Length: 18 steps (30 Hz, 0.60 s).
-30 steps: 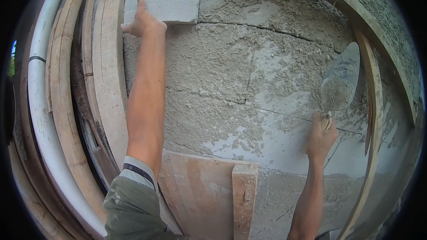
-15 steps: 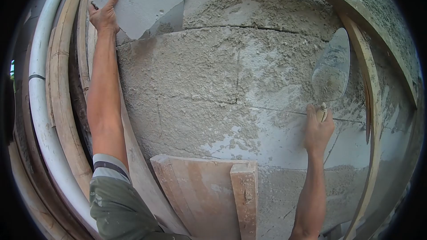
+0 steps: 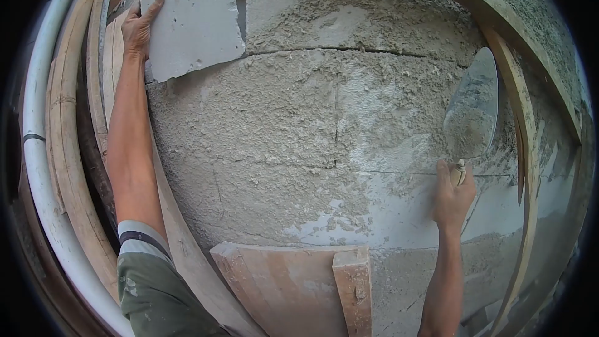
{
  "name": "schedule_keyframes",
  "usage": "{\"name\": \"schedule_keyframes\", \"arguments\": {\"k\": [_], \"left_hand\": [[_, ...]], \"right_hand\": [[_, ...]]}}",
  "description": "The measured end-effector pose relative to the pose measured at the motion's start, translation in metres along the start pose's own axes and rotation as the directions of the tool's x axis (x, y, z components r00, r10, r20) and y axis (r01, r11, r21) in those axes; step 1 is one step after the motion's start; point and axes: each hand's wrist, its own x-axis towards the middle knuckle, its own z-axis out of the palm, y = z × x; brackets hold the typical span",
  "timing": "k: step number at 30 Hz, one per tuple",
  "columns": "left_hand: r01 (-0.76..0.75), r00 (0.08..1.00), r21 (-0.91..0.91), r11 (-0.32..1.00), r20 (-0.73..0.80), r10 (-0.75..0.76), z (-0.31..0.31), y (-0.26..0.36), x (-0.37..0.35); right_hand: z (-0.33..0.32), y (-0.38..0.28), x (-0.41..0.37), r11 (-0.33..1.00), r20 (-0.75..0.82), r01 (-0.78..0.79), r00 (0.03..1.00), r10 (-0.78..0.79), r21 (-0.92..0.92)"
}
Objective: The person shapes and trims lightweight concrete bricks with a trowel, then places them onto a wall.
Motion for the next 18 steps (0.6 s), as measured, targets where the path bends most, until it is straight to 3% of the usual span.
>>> {"name": "schedule_keyframes", "arguments": {"k": [2,3,5,7,9,10,12,13,15,18], "left_hand": [[-0.016,0.998,0.269,0.963,-0.056,0.032,-0.002,-0.012,0.018],[-0.007,0.997,0.314,0.949,-0.069,0.03,-0.003,-0.015,0.019],[0.0,0.997,0.294,0.956,-0.069,0.022,0.003,-0.007,0.008],[-0.005,0.996,0.261,0.965,-0.08,0.027,0.001,-0.005,0.009],[0.139,0.98,0.614,0.777,-0.2,-0.017,0.0,-0.014,0.012],[0.137,0.981,0.615,0.777,-0.194,-0.019,0.0,-0.013,0.01],[0.384,0.923,0.522,0.762,-0.226,-0.311,0.001,-0.011,0.006],[0.379,0.925,0.52,0.765,-0.218,-0.311,0.002,-0.008,0.004],[0.344,0.932,0.189,0.92,-0.187,-0.31,0.005,-0.004,-0.003],[0.376,0.922,0.04,0.926,-0.116,-0.37,0.001,-0.005,-0.004]], "right_hand": [[0.001,0.004,-0.001,0.994,-0.021,0.074,0.997,-0.076,-0.077],[0.002,0.0,-0.002,0.995,-0.016,0.072,0.997,-0.073,-0.072],[0.001,-0.011,-0.006,0.996,0.006,-0.044,0.999,0.044,-0.08],[0.003,-0.011,-0.006,0.996,-0.004,-0.021,1.0,0.021,-0.089],[0.004,-0.011,-0.006,0.995,-0.024,-0.01,1.0,0.008,-0.102],[0.004,-0.01,-0.007,0.995,-0.022,-0.013,1.0,0.011,-0.096],[0.003,-0.01,-0.007,0.996,-0.026,-0.021,0.999,0.019,-0.092],[0.003,-0.013,-0.006,0.996,-0.017,-0.044,0.999,0.043,-0.076],[0.0,-0.014,-0.004,0.994,-0.019,-0.08,0.997,0.079,-0.068],[-0.004,-0.01,-0.004,0.989,0.01,-0.141,0.99,0.142,-0.042]]}}
